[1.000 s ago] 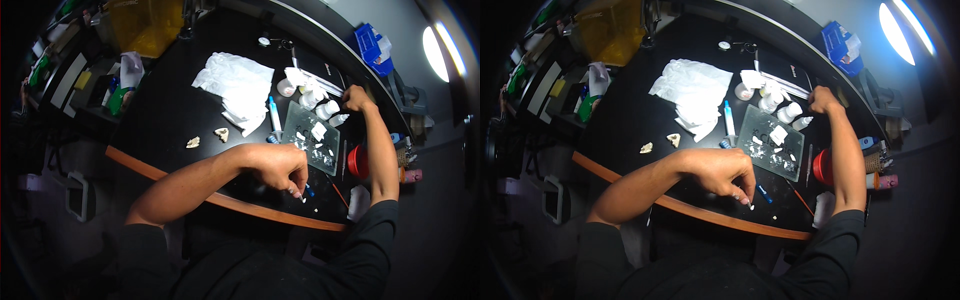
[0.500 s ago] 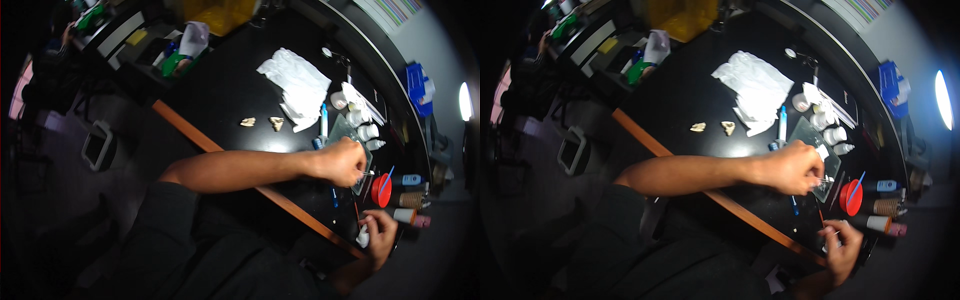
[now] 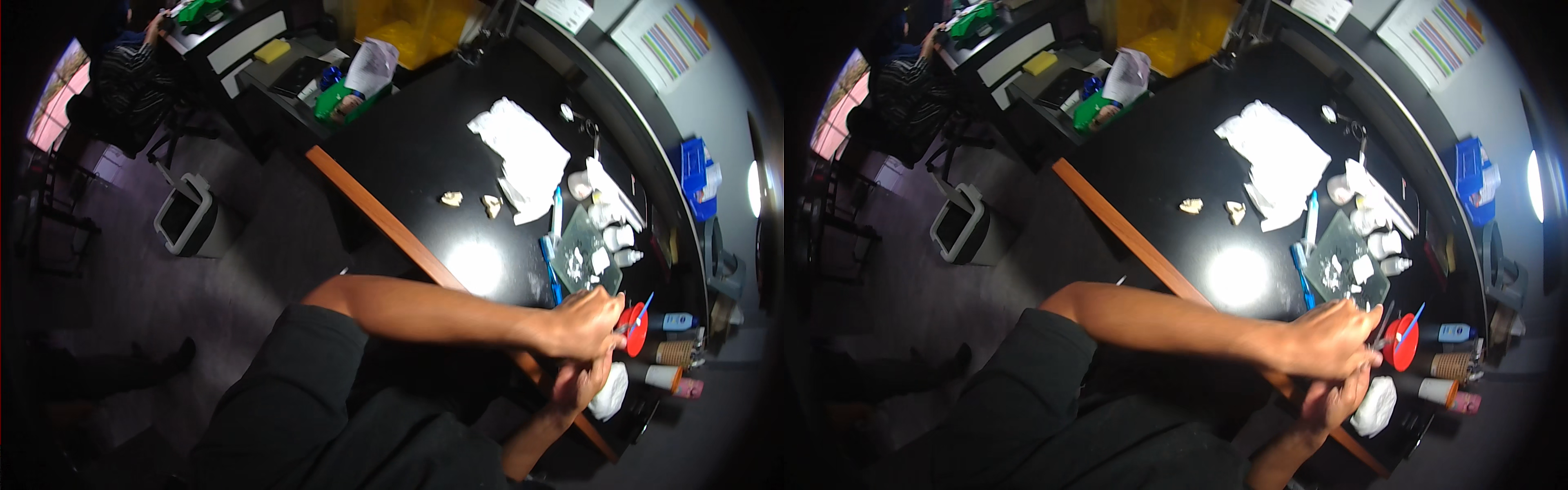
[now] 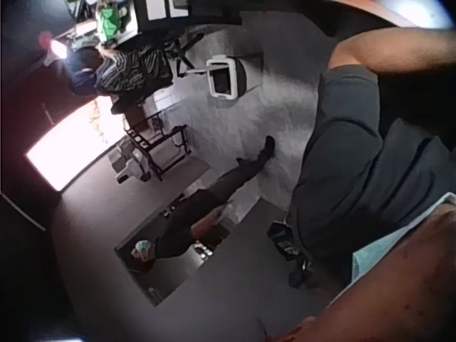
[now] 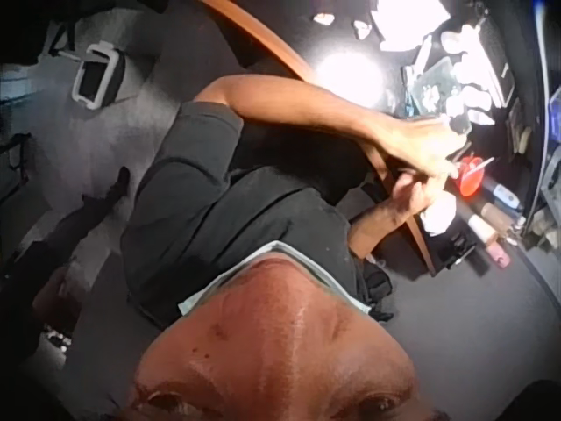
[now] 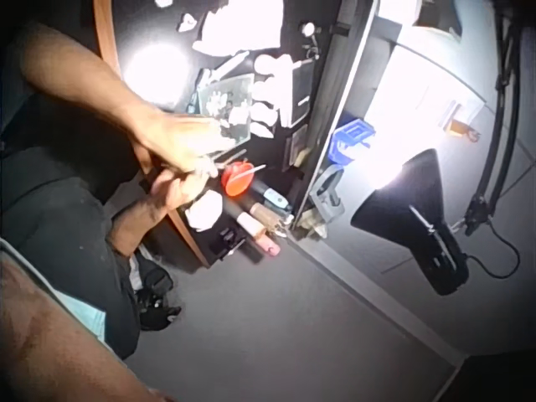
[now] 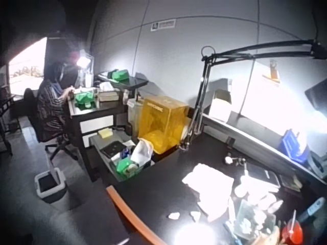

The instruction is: The person uses tweezers and a brush to apply a white paste to small white objects on a workbench. They repeatedly pick up the objects, apply the paste, and wipe the brush on a tissue while working at a cluttered desk.

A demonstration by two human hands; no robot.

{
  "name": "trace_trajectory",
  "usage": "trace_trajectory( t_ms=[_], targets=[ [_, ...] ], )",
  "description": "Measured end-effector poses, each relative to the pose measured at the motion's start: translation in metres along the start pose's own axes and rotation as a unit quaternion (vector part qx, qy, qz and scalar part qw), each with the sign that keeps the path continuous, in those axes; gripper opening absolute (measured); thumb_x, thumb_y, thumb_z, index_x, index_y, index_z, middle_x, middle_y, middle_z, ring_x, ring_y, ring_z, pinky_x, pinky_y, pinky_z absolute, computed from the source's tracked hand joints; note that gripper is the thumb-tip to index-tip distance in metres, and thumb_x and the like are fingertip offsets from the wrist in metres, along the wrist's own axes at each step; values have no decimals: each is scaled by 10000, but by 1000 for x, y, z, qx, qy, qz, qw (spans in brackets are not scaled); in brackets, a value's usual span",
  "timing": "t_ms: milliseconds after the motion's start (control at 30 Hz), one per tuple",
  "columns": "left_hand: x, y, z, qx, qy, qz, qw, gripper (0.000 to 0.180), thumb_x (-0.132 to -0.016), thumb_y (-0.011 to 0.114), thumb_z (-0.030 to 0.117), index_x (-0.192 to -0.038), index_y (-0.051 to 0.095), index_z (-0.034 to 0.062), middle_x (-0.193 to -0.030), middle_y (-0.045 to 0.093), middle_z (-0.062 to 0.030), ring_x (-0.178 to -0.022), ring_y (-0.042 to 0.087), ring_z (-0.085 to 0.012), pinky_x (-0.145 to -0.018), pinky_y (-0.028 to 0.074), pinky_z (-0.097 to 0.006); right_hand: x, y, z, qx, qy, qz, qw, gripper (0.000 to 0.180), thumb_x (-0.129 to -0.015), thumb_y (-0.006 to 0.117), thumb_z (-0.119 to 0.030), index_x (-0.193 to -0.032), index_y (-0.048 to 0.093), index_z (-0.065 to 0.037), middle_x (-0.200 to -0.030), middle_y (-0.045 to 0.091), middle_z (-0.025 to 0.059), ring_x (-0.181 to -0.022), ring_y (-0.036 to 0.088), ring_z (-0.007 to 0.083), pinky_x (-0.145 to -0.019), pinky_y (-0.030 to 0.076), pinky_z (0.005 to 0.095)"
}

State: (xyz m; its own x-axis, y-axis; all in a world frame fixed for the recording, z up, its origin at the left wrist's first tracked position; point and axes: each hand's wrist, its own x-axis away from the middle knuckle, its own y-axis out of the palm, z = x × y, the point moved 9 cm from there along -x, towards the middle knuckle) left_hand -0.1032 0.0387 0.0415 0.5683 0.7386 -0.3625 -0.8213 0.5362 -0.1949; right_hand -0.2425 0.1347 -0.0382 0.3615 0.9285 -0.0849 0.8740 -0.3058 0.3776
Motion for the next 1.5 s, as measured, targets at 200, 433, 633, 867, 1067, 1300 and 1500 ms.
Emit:
trace_trajectory(
  t_ms=[200, 433, 633, 867, 1067, 1300, 1500],
  targets=[
    [82, -214, 80, -139, 168, 96, 971, 234, -871, 795, 201, -1032, 762, 33, -929, 760, -168, -814, 752, -232, -675, 568, -304, 18, -11, -22, 74, -83, 98, 989, 264, -1113, 471, -230, -1184, 552, 10, -825, 511, 36, -686, 463, 76, -481, 334, 178],
    [143, -517, -83, -456, -150, 352, 803, 88, -838, 786, 136, -925, 800, 124, -926, 758, -99, -873, 726, -232, -789, 569, -337, 26, -28, -16, 124, -133, 190, 965, 320, -1109, 484, -284, -1172, 573, 16, -754, 493, 25, -643, 476, 84, -476, 327, 180],
    [140, -501, -196, -630, -262, 164, 713, 178, -722, 812, 126, -886, 800, 194, -1156, 522, -73, -1195, 466, -274, -1011, 351, -444, 31, -43, -16, 142, -162, 161, 963, 343, -1113, 469, -281, -1229, 548, 32, -776, 504, 26, -671, 497, 86, -450, 332, 173],
    [155, -494, -230, -613, -218, 128, 748, 195, -731, 802, 115, -903, 810, 207, -1092, 516, -67, -1143, 454, -258, -958, 343, -414, 32, -42, -15, 149, -141, 205, 957, 336, -1107, 487, -271, -1232, 552, 34, -768, 489, -2, -675, 483, 80, -555, 366, 180],
    [146, -487, -224, -625, -167, 90, 758, 197, -765, 775, 103, -929, 806, 206, -1060, 511, -49, -1110, 458, -244, -953, 339, -395, 32, -38, -14, 152, -137, 202, 958, 331, -1104, 496, -277, -1218, 568, 26, -761, 476, -5, -675, 479, 81, -549, 360, 179],
    [138, -483, -247, -662, -149, -13, 734, 182, -819, 725, 90, -948, 806, 190, -1077, 521, -37, -1128, 450, -232, -975, 333, -388, 31, -36, -13, 154, -132, 178, 963, 327, -1107, 487, -281, -1209, 584, 15, -751, 482, 1, -656, 475, 83, -525, 359, 194],
    [127, -489, -247, -593, -192, -65, 779, 171, -723, 799, 107, -876, 800, 184, -1058, 509, -41, -1105, 445, -256, -978, 290, -438, 31, -30, -14, 161, -151, 165, 961, 330, -1112, 470, -276, -1199, 581, 23, -752, 483, 4, -647, 467, 80, -515, 349, 194]
  ],
)
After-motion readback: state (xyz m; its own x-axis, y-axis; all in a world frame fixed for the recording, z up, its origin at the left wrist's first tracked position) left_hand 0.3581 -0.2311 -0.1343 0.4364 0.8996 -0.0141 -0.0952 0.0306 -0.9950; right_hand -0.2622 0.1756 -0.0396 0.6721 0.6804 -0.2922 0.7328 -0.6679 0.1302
